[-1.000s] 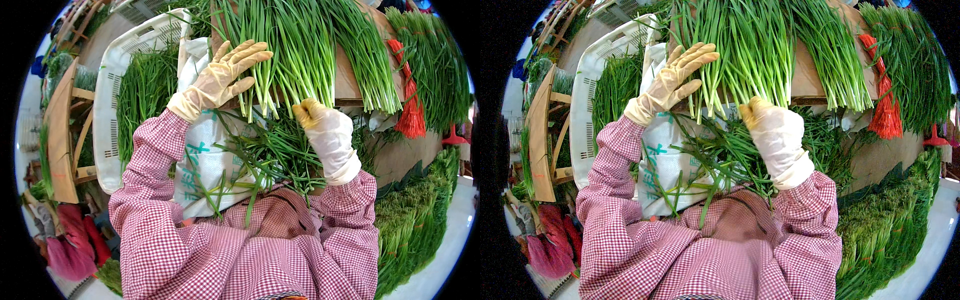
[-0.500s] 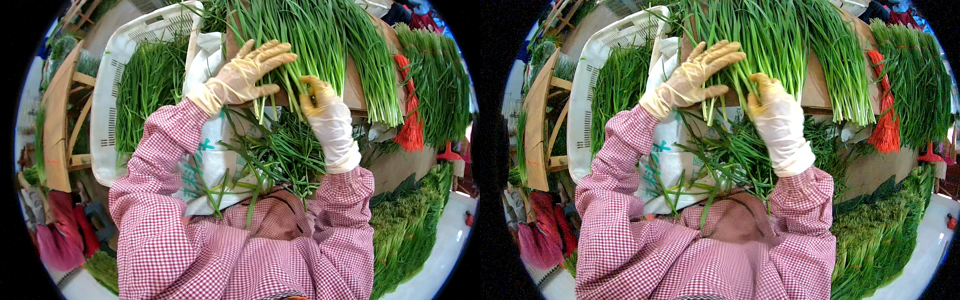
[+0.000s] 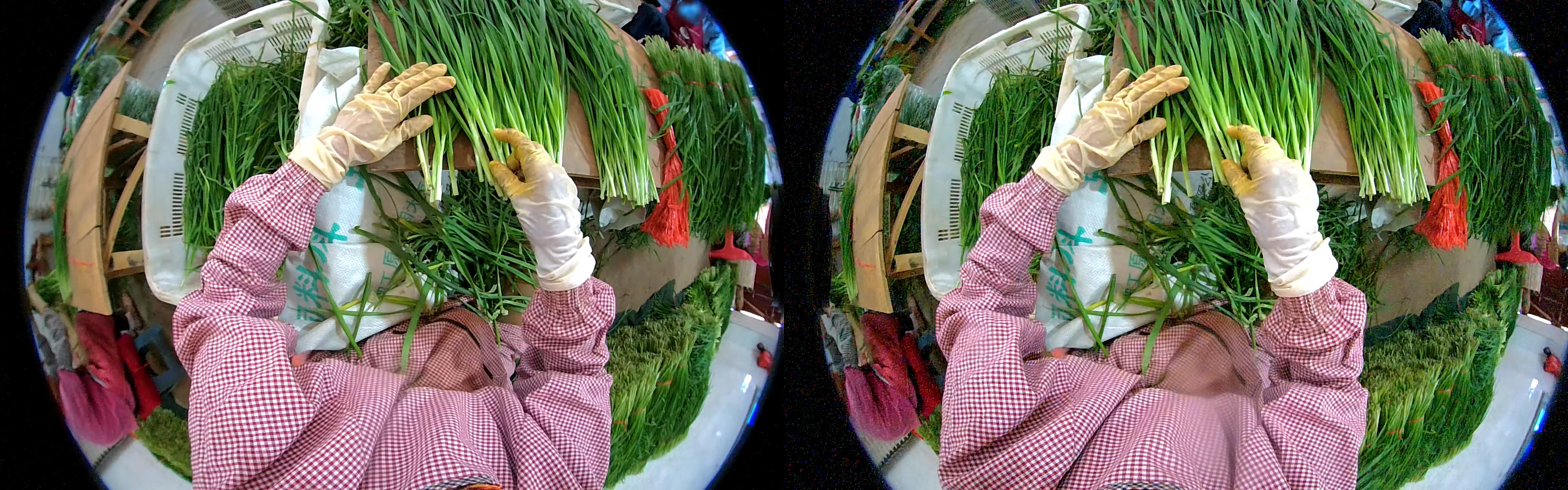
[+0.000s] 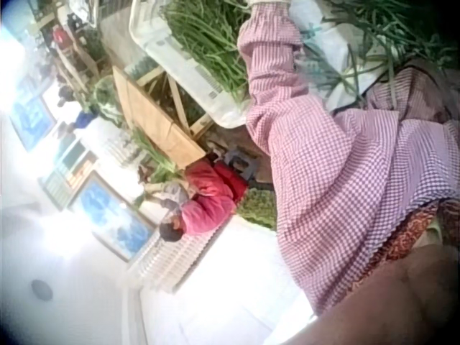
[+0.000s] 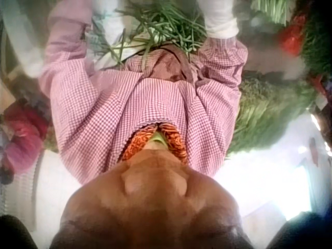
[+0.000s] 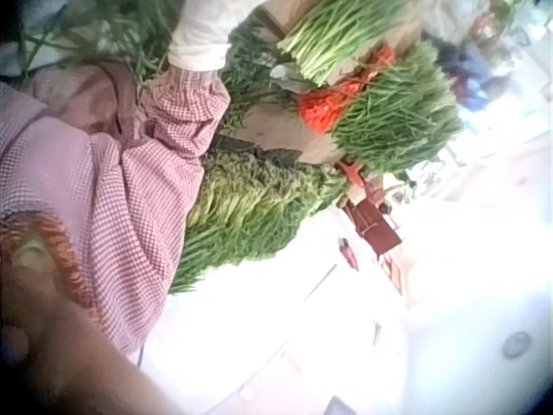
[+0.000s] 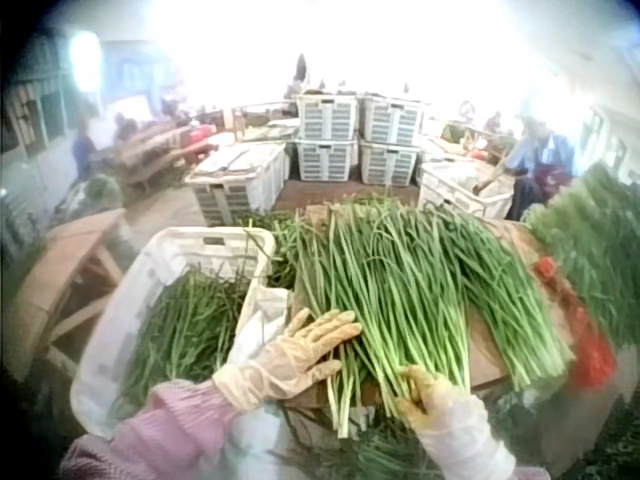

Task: The person sorts bunches of green leafy vegetables by hand, removing loose or damaged leaves and placing the organized bundles into a plastic basket.

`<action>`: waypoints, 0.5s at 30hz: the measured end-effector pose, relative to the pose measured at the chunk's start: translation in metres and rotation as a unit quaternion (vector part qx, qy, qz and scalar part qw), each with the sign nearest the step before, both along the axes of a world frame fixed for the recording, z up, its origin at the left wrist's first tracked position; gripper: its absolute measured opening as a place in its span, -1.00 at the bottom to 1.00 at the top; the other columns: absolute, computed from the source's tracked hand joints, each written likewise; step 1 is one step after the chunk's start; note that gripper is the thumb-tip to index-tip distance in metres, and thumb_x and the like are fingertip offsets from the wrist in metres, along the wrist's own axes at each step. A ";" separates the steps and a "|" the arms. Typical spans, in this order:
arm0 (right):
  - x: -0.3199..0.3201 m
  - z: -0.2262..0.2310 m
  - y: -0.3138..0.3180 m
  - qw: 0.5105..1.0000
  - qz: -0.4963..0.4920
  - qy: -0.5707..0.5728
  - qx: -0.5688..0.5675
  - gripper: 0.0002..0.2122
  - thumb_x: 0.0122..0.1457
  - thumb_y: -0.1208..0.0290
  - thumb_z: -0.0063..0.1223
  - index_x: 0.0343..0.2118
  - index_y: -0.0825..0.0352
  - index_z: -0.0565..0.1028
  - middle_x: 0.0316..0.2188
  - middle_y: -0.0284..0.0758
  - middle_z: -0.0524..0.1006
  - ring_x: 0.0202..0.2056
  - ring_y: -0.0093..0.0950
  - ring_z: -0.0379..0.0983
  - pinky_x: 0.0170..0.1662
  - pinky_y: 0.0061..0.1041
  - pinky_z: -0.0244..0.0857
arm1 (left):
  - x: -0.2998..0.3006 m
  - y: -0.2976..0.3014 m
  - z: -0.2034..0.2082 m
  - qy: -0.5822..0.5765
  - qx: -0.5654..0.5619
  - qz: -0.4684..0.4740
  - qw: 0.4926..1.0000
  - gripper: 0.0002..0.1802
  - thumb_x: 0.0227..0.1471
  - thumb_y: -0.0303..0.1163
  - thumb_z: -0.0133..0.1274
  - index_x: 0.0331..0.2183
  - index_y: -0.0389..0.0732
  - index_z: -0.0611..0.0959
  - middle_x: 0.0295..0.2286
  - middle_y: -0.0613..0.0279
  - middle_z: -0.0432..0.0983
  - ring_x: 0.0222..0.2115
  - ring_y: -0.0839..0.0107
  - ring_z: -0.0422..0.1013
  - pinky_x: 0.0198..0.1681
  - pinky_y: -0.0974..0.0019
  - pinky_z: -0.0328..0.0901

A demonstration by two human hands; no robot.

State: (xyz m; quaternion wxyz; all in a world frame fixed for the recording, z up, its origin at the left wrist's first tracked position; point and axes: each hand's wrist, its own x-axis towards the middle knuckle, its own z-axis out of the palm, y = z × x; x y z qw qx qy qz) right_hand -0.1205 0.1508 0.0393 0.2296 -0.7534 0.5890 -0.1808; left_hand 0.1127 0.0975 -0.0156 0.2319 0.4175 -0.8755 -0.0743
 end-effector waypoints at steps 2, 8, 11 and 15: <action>-0.005 0.001 0.002 0.990 0.005 0.081 -0.112 -0.71 -0.01 0.36 0.11 -0.18 0.19 0.43 -0.33 -0.23 0.47 -0.37 -0.28 0.44 -0.33 -0.38 0.28 | 0.001 0.001 0.003 -0.003 -0.010 0.007 1.000 -0.45 0.11 -0.09 -0.21 0.12 0.03 0.20 0.14 0.29 0.04 0.17 0.33 -0.05 0.20 0.08 -0.24; 0.013 0.001 0.018 0.984 0.081 0.035 -0.153 -0.76 -0.04 0.32 0.13 -0.25 0.14 0.46 -0.34 -0.34 0.46 -0.25 -0.38 0.39 -0.16 -0.36 0.21 | 0.010 0.014 0.004 0.042 -0.027 0.012 0.999 -0.46 0.09 -0.13 -0.19 0.11 -0.01 0.22 0.13 0.27 0.06 0.17 0.34 -0.03 0.20 0.19 -0.23; 0.036 -0.017 0.015 0.956 0.099 0.154 -0.230 -0.75 -0.07 0.35 0.14 -0.27 0.13 0.44 -0.32 -0.42 0.43 -0.24 -0.41 0.36 -0.15 -0.38 0.17 | -0.002 0.016 0.011 0.041 0.011 -0.018 0.999 -0.51 0.11 -0.26 -0.23 0.10 -0.04 0.23 0.13 0.22 0.06 0.17 0.32 -0.03 0.20 0.19 -0.23; 0.048 -0.033 0.004 0.953 0.076 0.170 -0.238 -0.73 -0.12 0.36 0.16 -0.28 0.12 0.45 -0.31 -0.44 0.42 -0.22 -0.43 0.34 -0.11 -0.36 0.11 | -0.014 0.004 0.002 0.080 0.019 -0.055 0.995 -0.50 0.11 -0.24 -0.23 0.10 -0.05 0.22 0.12 0.20 0.07 0.15 0.28 0.00 0.19 0.15 -0.18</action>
